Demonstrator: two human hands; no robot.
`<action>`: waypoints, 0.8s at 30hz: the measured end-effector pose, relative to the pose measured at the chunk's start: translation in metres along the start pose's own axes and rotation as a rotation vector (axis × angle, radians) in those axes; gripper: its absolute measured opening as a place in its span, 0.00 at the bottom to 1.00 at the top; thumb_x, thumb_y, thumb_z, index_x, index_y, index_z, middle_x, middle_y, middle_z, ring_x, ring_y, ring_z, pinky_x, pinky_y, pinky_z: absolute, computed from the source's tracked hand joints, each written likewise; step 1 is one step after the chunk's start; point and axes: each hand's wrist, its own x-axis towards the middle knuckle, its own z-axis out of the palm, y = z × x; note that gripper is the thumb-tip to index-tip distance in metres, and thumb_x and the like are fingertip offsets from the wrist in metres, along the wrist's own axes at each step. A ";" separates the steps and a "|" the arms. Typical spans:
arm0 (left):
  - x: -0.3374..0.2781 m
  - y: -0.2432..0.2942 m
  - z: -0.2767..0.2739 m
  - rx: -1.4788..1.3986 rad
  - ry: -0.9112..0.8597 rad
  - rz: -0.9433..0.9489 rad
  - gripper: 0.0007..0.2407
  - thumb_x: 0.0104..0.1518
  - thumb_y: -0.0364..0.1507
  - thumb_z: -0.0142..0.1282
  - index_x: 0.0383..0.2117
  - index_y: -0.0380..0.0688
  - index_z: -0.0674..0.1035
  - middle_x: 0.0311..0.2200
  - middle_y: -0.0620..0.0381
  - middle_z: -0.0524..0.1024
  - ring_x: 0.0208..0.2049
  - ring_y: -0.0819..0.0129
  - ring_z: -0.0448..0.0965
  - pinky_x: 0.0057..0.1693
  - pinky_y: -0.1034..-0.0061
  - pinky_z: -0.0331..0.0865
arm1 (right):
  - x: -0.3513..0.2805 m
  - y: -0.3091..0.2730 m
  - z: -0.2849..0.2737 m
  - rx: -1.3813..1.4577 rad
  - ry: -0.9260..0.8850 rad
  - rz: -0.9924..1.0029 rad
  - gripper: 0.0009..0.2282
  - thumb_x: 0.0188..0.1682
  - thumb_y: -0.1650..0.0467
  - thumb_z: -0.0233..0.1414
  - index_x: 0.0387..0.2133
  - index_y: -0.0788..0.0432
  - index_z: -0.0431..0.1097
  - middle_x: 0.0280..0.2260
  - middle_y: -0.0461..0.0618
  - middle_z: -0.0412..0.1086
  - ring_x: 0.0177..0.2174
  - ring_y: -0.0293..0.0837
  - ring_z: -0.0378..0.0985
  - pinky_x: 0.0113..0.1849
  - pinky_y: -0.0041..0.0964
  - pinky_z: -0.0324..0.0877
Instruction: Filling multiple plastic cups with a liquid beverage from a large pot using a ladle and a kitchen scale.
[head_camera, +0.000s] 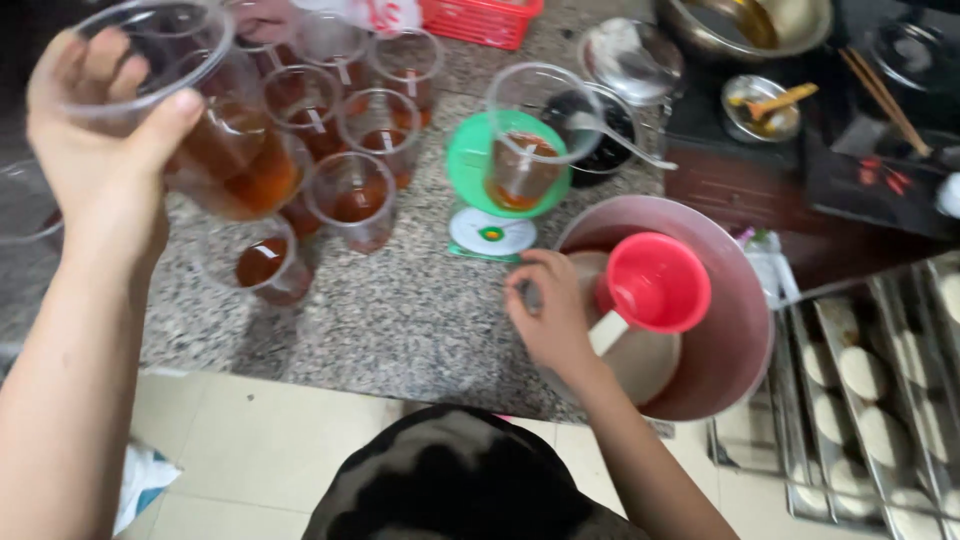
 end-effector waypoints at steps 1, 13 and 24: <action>-0.010 -0.006 -0.025 0.033 0.068 0.001 0.36 0.59 0.22 0.75 0.70 0.35 0.60 0.67 0.46 0.67 0.68 0.61 0.70 0.75 0.69 0.67 | 0.001 0.000 -0.001 0.005 -0.010 0.023 0.07 0.44 0.73 0.60 0.33 0.57 0.70 0.50 0.56 0.68 0.54 0.58 0.68 0.56 0.53 0.63; -0.125 -0.125 -0.144 0.525 0.368 -0.060 0.43 0.56 0.27 0.78 0.69 0.35 0.53 0.69 0.41 0.60 0.73 0.53 0.63 0.78 0.59 0.57 | 0.006 -0.007 -0.005 -0.141 -0.068 0.099 0.06 0.44 0.73 0.58 0.33 0.58 0.70 0.50 0.55 0.69 0.53 0.58 0.68 0.55 0.52 0.62; -0.122 -0.144 -0.134 0.487 0.377 -0.056 0.44 0.53 0.26 0.81 0.69 0.37 0.53 0.69 0.43 0.59 0.73 0.53 0.63 0.79 0.60 0.58 | 0.006 -0.003 -0.005 -0.177 -0.075 0.145 0.06 0.45 0.74 0.57 0.34 0.59 0.71 0.50 0.55 0.71 0.52 0.57 0.70 0.55 0.51 0.63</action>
